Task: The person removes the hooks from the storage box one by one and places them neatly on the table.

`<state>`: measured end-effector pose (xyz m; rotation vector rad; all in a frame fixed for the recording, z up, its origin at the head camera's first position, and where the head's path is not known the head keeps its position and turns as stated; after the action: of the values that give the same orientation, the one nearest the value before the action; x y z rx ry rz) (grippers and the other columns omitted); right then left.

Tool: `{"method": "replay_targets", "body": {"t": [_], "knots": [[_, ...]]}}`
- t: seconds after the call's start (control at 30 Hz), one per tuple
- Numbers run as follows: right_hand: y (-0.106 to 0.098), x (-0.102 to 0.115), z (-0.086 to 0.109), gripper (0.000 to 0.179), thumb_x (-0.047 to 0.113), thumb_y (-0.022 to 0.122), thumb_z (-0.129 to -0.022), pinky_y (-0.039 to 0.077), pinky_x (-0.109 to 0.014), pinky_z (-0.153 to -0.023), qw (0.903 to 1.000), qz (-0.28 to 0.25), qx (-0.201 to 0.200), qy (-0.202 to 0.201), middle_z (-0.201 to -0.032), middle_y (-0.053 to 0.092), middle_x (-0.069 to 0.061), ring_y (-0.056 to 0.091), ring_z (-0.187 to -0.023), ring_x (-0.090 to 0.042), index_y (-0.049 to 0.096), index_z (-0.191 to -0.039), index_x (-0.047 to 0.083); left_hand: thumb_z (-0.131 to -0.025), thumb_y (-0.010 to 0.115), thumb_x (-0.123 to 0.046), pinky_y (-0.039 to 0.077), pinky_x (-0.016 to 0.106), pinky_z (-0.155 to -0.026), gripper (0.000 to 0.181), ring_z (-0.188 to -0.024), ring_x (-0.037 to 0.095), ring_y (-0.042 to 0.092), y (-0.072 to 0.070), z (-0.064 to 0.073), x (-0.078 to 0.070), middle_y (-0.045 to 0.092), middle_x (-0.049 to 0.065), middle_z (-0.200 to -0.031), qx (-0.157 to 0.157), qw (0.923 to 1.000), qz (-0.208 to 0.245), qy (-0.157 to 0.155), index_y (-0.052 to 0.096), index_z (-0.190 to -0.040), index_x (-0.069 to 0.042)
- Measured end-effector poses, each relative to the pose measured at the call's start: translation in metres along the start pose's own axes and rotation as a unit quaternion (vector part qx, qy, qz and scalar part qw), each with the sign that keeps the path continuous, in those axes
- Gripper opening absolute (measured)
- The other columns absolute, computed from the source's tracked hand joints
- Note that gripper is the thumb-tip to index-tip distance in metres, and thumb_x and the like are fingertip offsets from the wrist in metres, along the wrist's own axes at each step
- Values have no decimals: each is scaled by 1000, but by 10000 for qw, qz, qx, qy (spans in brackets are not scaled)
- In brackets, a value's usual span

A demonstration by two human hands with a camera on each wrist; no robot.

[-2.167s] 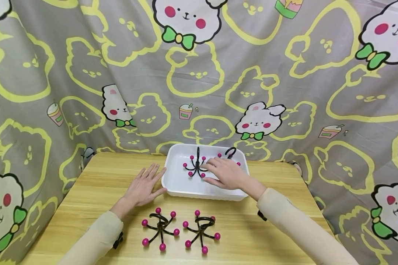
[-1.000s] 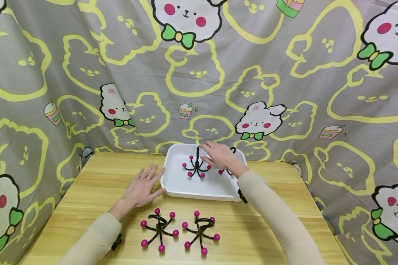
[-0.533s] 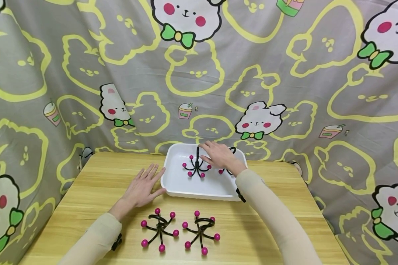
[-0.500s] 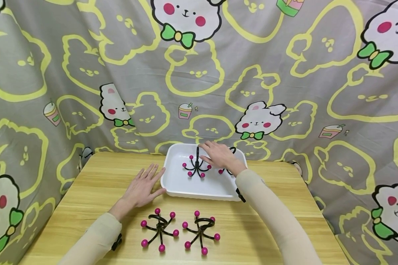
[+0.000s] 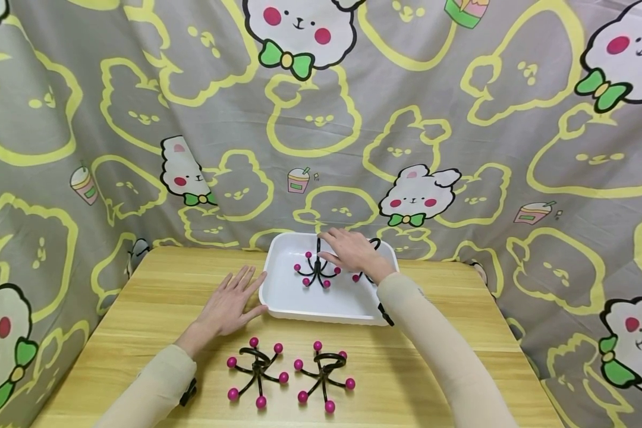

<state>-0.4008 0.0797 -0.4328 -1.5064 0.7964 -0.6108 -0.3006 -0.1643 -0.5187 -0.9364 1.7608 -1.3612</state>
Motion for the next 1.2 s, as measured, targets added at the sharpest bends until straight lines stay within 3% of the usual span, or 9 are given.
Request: {"method": "replay_targets", "body": {"t": [0.17,0.4,0.67,1.0,1.2], "knots": [[4,1,-2,60,55,51,-108,62,-48,-99,10000,-62,47,-21,-144,63,-10,67,-127,-31,49,-156,18,-100,54,-66,28,64,-131,84,-162,39,28,0,1,0,34,20,-172,-21,10000,-21,-1,32,-167,-20],[6,-4,-4,64,61,45,-108,61,-48,-104,9999,88,-2,87,-150,62,-10,65,-133,-31,51,-154,16,-101,54,-66,27,64,-131,84,-162,39,28,0,0,-1,34,20,-172,6,10000,-67,-8,31,-168,-21],[4,-7,-5,62,62,42,-108,63,-46,-96,9994,297,-138,85,-144,66,-8,69,-127,-29,56,-148,17,-101,54,-66,26,64,-132,84,-163,39,27,1,0,0,32,21,-172,48,10000,-9,-44,30,-168,-21],[-1,-4,-6,41,55,46,-110,61,-36,-73,9987,390,-319,-43,-113,69,-2,70,-96,-21,61,-122,19,-101,54,-66,26,64,-132,84,-162,40,28,0,-1,-1,33,21,-172,58,10000,-61,-27,30,-168,-21],[-2,0,-5,35,52,48,-110,56,-33,-65,9971,527,-499,-237,-102,66,-1,65,-84,-19,62,-117,21,-101,54,-66,26,64,-132,84,-162,40,28,0,-1,0,33,21,-172,67,10000,-67,-31,30,-168,-21]]}}
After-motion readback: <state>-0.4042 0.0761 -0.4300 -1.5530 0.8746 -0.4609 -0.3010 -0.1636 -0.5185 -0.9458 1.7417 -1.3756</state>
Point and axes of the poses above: each hand's wrist, its own z-axis away from the middle knuckle, its own y-axis out of the palm, x = y × z, the point moved 9 cm from there along -z, towards the middle knuckle
